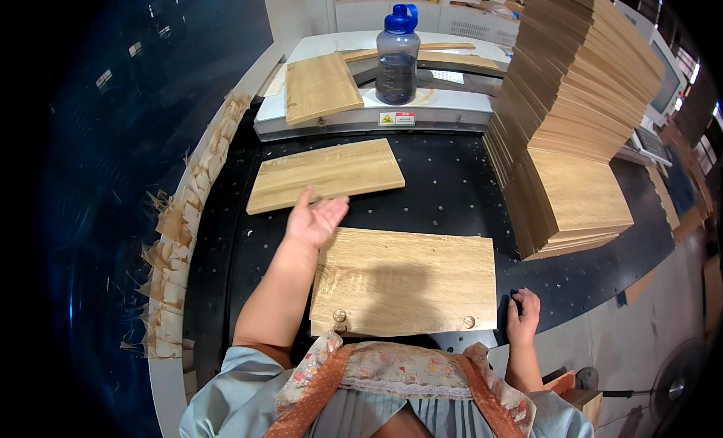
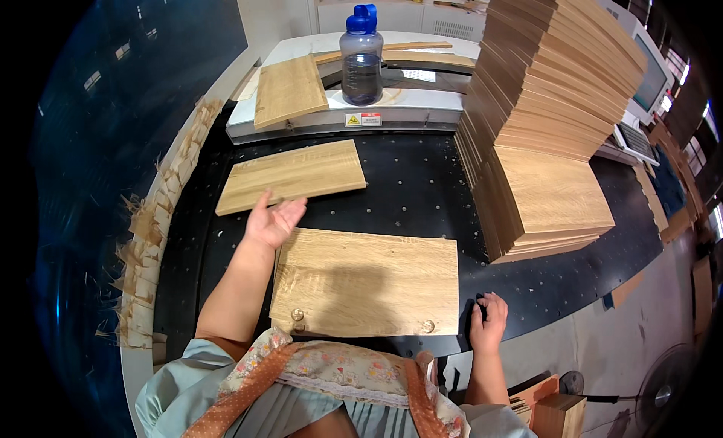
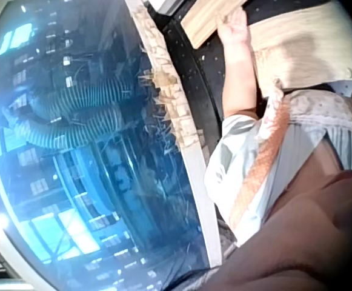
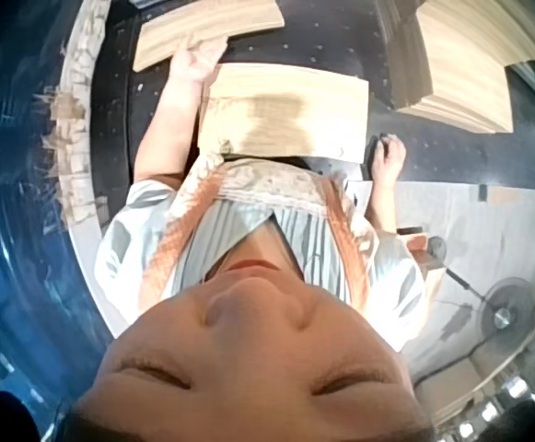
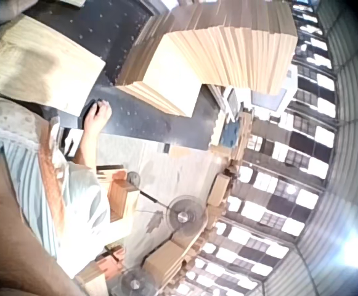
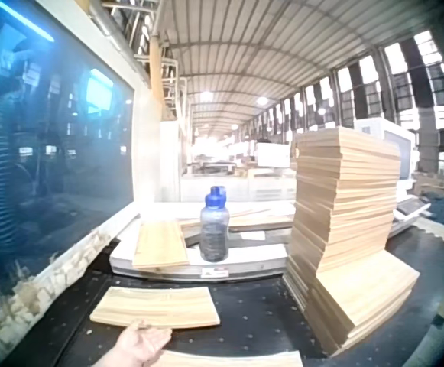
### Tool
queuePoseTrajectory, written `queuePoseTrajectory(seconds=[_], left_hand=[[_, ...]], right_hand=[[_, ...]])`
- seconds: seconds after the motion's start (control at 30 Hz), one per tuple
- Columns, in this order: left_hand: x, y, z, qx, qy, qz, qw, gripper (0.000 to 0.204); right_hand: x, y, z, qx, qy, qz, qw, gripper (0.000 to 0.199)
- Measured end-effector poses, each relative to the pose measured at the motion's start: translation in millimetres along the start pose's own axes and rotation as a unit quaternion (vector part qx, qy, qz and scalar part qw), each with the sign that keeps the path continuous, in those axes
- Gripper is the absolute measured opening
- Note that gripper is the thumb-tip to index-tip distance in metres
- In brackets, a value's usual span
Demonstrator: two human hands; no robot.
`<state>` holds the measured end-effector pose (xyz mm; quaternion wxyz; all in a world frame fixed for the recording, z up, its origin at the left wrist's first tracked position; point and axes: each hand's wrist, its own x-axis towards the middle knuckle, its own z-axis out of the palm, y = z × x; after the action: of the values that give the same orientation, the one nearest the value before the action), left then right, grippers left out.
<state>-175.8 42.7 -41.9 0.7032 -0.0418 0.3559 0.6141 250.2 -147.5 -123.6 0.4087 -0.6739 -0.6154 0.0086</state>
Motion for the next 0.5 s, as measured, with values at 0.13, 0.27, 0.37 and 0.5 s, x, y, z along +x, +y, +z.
queuePoseTrajectory(seconds=[0.13,0.27,0.37,0.5], left_hand=[[-14.5,-15.7,2.2,0.243,-0.204,0.011,0.948,0.044],[23.1,0.8,-6.5,0.643,-0.139,0.29,0.695,0.052],[48.8,24.3,-11.5,0.879,-0.016,0.324,0.35,0.069],[69.9,29.4,-19.3,0.945,-0.015,0.218,0.242,0.076]], right_hand=[[3.2,-0.8,-0.5,0.003,-0.015,-0.002,1.0,0.013],[6.4,-7.2,0.9,-0.003,-0.028,-0.016,0.999,0.012],[9.2,-9.6,1.2,-0.011,-0.029,-0.015,0.999,0.012],[5.5,-6.1,0.9,-0.012,-0.03,-0.006,0.999,0.014]])
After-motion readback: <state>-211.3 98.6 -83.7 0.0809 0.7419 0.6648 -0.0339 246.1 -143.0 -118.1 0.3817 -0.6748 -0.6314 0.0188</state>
